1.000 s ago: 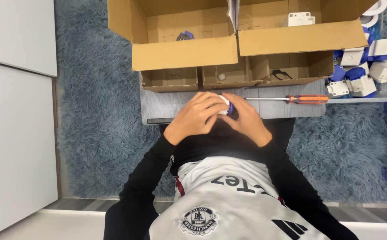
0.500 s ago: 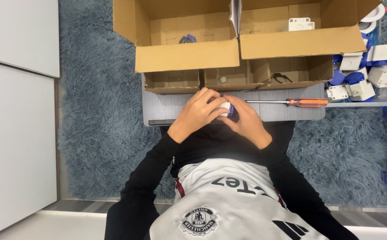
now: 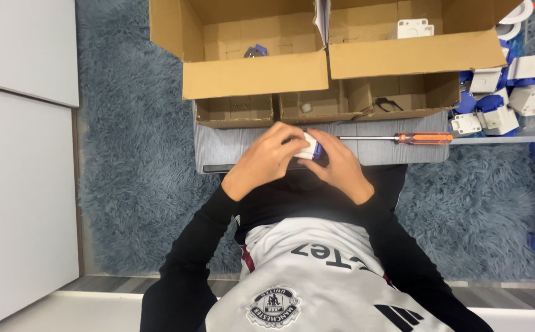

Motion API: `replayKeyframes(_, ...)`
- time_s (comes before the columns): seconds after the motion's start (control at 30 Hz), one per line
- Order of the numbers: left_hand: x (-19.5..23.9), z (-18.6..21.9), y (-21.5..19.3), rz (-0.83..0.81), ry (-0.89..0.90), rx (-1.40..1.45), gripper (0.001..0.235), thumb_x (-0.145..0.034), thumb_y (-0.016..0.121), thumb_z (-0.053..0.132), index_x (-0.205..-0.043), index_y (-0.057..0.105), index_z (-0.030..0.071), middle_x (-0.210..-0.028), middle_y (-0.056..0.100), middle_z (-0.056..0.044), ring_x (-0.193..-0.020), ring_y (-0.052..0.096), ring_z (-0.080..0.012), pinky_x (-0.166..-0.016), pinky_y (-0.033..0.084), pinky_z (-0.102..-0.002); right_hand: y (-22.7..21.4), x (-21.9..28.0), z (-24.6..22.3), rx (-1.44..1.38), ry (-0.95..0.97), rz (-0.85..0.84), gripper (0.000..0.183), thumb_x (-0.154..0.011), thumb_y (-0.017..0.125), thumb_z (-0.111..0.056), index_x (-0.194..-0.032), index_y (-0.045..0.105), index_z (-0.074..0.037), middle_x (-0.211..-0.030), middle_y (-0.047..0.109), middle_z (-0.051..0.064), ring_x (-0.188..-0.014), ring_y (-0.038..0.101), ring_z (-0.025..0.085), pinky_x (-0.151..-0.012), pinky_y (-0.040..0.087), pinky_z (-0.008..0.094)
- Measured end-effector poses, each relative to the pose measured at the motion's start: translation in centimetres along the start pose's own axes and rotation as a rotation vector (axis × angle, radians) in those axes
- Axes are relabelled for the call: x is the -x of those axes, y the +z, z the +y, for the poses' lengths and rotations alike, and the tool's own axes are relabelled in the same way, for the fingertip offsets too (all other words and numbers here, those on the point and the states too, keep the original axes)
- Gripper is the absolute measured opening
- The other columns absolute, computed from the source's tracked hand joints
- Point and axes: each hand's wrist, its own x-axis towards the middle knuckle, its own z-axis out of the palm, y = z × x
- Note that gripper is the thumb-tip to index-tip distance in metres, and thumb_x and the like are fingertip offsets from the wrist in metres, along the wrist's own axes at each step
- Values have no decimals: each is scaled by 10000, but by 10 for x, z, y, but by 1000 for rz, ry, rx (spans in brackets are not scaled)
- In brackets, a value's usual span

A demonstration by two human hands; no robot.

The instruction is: The person sits on the floor and uses a screwdriver to unscrew and separate a white and blue electrical component. They then inspect the separated parts and place them into a cardboard box.

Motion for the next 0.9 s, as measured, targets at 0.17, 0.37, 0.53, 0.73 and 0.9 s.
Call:
replayKeyframes(0.17, -1, -3, 4, 85, -45, 71, 124, -1052, 749, 148, -1149, 747, 71, -1123, 636, -75, -1024, 696, -270, -907, 635, -381, 1, 0, 1, 1, -3, 3, 718, -866, 937, -163, -1490, 620, -2, -1370, 704, 195, -1279, 700, 382, -1090, 576, 476)
replayKeyframes(0.37, -17, 15, -12, 289, -166, 425, 164, -994, 816, 103, -1123, 715, 108, -1158, 632, -30, -1121, 704, -264, -973, 605, -392, -1, -3, -2, -23, 15, 0, 694, -887, 930, -196, -1480, 621, -9, -1367, 706, 184, -1280, 702, 372, -1091, 575, 477)
replayKeyframes(0.53, -30, 26, -25, 450, -200, 746, 251, -1132, 622, 42, -1369, 694, 2, -1285, 620, -120, -1154, 758, -245, -1046, 638, -397, -3, -4, -3, -40, -18, 2, 720, -866, 936, -143, -1490, 615, 18, -1364, 713, 210, -1283, 705, 390, -1070, 586, 477)
replayKeyframes(0.73, -27, 11, -19, 483, -224, 709, 252, -1180, 551, 168, -1295, 733, 39, -1130, 634, -94, -830, 669, -116, -783, 622, -311, -6, -7, -8, -40, -4, 2, 705, -871, 936, -127, -1481, 619, 29, -1357, 713, 218, -1273, 707, 391, -1067, 591, 476)
replayKeyframes(0.9, -35, 13, -20, 583, -144, 706, 159, -1038, 775, 28, -1166, 681, 37, -1173, 592, -67, -1069, 732, -201, -929, 629, -346, -5, -6, -9, -47, 4, -1, 685, -879, 934, -139, -1464, 621, 34, -1341, 708, 221, -1251, 711, 392, -1056, 596, 485)
